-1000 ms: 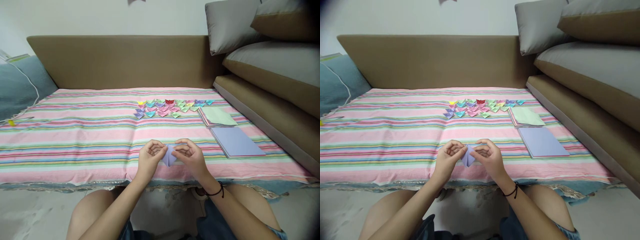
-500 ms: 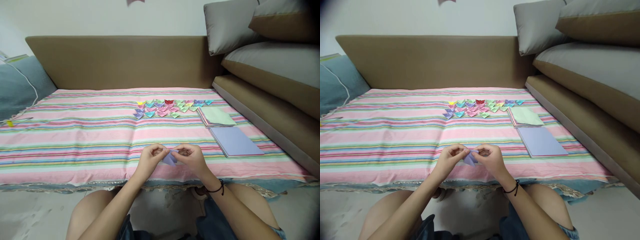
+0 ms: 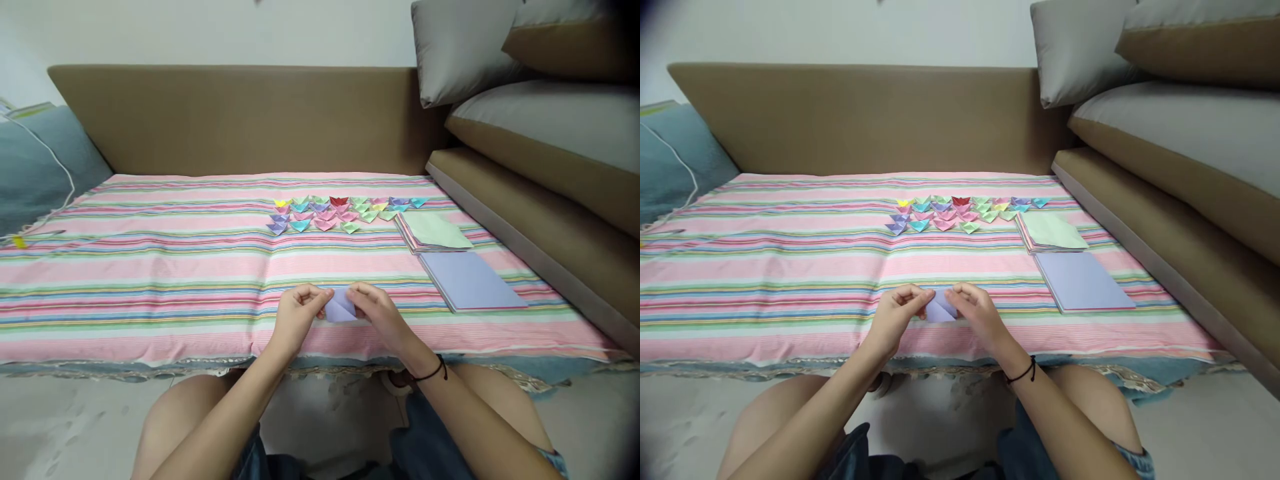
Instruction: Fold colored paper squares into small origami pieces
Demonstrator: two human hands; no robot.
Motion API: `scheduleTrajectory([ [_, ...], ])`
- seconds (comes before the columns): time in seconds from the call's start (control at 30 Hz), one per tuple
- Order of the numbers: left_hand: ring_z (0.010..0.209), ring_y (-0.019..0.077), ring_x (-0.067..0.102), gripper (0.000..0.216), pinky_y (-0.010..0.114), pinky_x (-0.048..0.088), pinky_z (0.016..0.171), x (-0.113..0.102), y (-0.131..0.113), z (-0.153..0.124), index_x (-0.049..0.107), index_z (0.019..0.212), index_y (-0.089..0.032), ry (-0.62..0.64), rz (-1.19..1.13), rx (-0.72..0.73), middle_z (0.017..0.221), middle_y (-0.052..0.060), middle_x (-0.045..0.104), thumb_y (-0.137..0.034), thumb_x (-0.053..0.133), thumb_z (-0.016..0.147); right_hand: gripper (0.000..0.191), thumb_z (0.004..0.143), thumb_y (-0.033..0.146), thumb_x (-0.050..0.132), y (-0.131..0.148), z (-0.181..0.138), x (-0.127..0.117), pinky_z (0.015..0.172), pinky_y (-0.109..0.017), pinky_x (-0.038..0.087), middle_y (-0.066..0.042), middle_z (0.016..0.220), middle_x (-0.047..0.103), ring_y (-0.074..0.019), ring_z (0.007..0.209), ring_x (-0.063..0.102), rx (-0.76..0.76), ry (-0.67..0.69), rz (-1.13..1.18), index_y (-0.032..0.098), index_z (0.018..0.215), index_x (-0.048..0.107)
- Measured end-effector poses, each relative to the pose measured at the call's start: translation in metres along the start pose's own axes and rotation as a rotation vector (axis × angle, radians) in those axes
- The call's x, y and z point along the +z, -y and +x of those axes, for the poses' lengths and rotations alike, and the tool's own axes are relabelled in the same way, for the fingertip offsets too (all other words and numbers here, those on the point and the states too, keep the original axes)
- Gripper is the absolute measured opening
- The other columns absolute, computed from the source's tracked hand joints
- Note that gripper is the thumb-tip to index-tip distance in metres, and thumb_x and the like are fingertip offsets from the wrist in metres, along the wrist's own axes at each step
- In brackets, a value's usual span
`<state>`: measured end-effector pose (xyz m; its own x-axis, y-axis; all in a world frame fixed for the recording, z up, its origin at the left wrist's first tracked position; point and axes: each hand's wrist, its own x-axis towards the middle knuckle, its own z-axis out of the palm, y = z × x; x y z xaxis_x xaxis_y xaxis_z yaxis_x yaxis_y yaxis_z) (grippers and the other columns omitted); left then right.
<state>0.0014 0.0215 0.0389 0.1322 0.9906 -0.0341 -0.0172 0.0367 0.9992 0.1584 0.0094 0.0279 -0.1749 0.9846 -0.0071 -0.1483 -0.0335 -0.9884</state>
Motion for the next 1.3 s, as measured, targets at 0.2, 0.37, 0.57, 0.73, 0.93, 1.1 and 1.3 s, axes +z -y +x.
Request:
scheduleTrajectory([
  [0.2,0.046,0.009,0.046,0.027,0.021,0.037,0.047,-0.003,-0.002,0.002,0.061,0.06,-0.013,-0.035,0.054,0.008,0.047,-0.002,0.054,-0.038,0.069,0.067,0.029,0.061,0.036,0.075,-0.002,-0.001,0.002,0.06,-0.03,0.051,-0.003,0.066,0.066,-0.0156,0.06,0.062,0.108,0.069,-0.017,0.015,0.079,0.064],
  [0.37,0.049,0.009,0.048,0.023,0.021,0.039,0.048,-0.015,-0.009,0.009,0.061,0.063,-0.013,-0.115,0.044,0.107,0.054,-0.001,0.056,-0.035,0.069,0.068,0.031,0.058,0.039,0.077,0.0,0.0,-0.002,0.056,-0.03,0.053,-0.005,0.06,0.067,-0.0163,0.056,0.064,0.107,-0.002,-0.013,0.014,0.072,0.066],
  [0.57,0.049,0.0087,0.048,0.024,0.021,0.039,0.049,-0.019,-0.006,0.009,0.061,0.065,-0.013,-0.131,0.005,0.096,0.056,-0.001,0.056,-0.036,0.068,0.069,0.028,0.068,0.043,0.069,0.0,-0.001,-0.001,0.063,-0.03,0.054,-0.004,0.067,0.069,-0.016,0.062,0.066,0.083,-0.038,0.044,0.016,0.077,0.064],
  [0.73,0.05,0.0095,0.047,0.025,0.021,0.038,0.048,-0.007,-0.001,0.004,0.061,0.067,-0.013,-0.024,0.077,0.074,0.056,-0.001,0.055,-0.038,0.065,0.072,0.034,0.068,0.044,0.069,-0.002,-0.001,0.003,0.066,-0.03,0.054,-0.003,0.078,0.066,-0.0167,0.07,0.065,0.158,0.057,0.039,0.017,0.089,0.06],
  [0.93,0.052,0.0097,0.043,0.024,0.021,0.033,0.049,-0.008,0.001,0.004,0.059,0.068,-0.014,0.04,0.255,0.128,0.057,-0.002,0.05,-0.036,0.058,0.077,0.034,0.066,0.038,0.072,-0.008,0.002,-0.003,0.063,-0.024,0.047,0.002,0.075,0.061,-0.0121,0.07,0.058,0.08,-0.049,-0.034,0.019,0.089,0.057],
  [1.1,0.053,0.0094,0.043,0.024,0.021,0.032,0.049,-0.005,0.004,0.001,0.059,0.068,-0.015,0.117,0.31,0.159,0.056,-0.003,0.049,-0.036,0.058,0.078,0.024,0.062,0.032,0.075,-0.007,0.0,0.001,0.051,-0.023,0.041,0.002,0.062,0.061,-0.0115,0.055,0.054,0.122,0.133,-0.06,0.015,0.076,0.066],
  [1.3,0.055,0.0106,0.049,0.026,0.021,0.038,0.05,-0.001,0.0,0.001,0.06,0.077,-0.015,0.154,0.126,0.059,0.064,0.0,0.056,-0.04,0.055,0.079,0.025,0.059,0.034,0.077,-0.008,0.001,-0.001,0.058,-0.026,0.047,-0.001,0.066,0.066,-0.014,0.06,0.058,0.129,-0.048,0.045,0.015,0.073,0.069],
])
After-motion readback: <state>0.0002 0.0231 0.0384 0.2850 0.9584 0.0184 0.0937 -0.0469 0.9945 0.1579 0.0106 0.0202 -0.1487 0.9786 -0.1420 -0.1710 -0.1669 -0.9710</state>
